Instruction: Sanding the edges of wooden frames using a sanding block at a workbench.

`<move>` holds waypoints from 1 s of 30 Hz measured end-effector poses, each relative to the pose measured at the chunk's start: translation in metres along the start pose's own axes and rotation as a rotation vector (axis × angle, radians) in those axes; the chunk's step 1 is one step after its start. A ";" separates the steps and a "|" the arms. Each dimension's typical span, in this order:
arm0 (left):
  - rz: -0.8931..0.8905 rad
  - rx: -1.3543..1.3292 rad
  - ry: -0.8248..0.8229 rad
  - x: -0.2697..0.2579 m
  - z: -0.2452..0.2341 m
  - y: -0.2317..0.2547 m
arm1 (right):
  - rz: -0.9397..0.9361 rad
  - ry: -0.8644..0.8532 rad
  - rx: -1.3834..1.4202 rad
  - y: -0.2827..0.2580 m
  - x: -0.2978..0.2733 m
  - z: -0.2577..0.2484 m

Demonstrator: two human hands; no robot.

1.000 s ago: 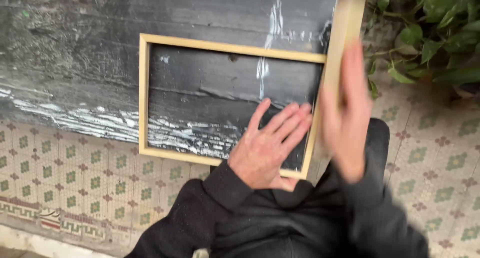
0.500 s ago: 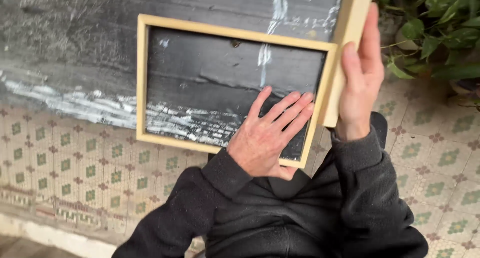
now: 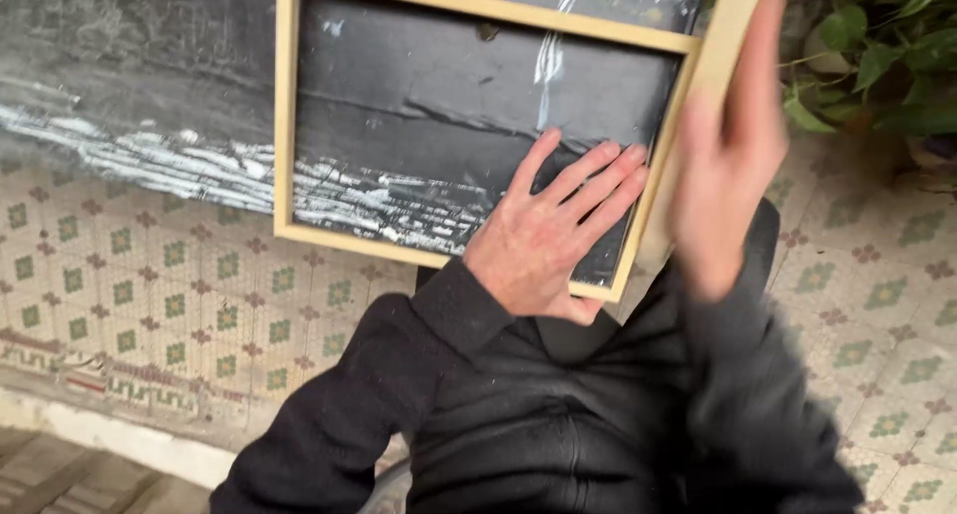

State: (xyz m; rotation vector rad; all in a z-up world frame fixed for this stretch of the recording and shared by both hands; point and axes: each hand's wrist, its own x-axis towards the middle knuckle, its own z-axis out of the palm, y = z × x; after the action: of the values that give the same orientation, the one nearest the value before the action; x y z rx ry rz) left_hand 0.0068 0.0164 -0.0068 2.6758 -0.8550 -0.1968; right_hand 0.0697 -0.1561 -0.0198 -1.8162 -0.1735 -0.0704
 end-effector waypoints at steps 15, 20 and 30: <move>-0.020 -0.116 -0.015 0.000 -0.001 0.004 | -0.135 -0.119 -0.314 -0.009 -0.068 -0.012; -0.018 -0.170 0.048 -0.008 0.006 0.004 | -0.056 -0.158 -0.325 -0.010 -0.170 -0.012; -0.076 -0.148 -0.068 0.001 -0.005 0.009 | -0.099 0.090 -0.059 0.222 0.084 -0.138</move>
State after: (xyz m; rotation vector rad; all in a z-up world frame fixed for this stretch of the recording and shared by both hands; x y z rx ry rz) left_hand 0.0039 0.0102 0.0013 2.5772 -0.7289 -0.3569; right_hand 0.1933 -0.3361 -0.1866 -1.8584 -0.1995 -0.2292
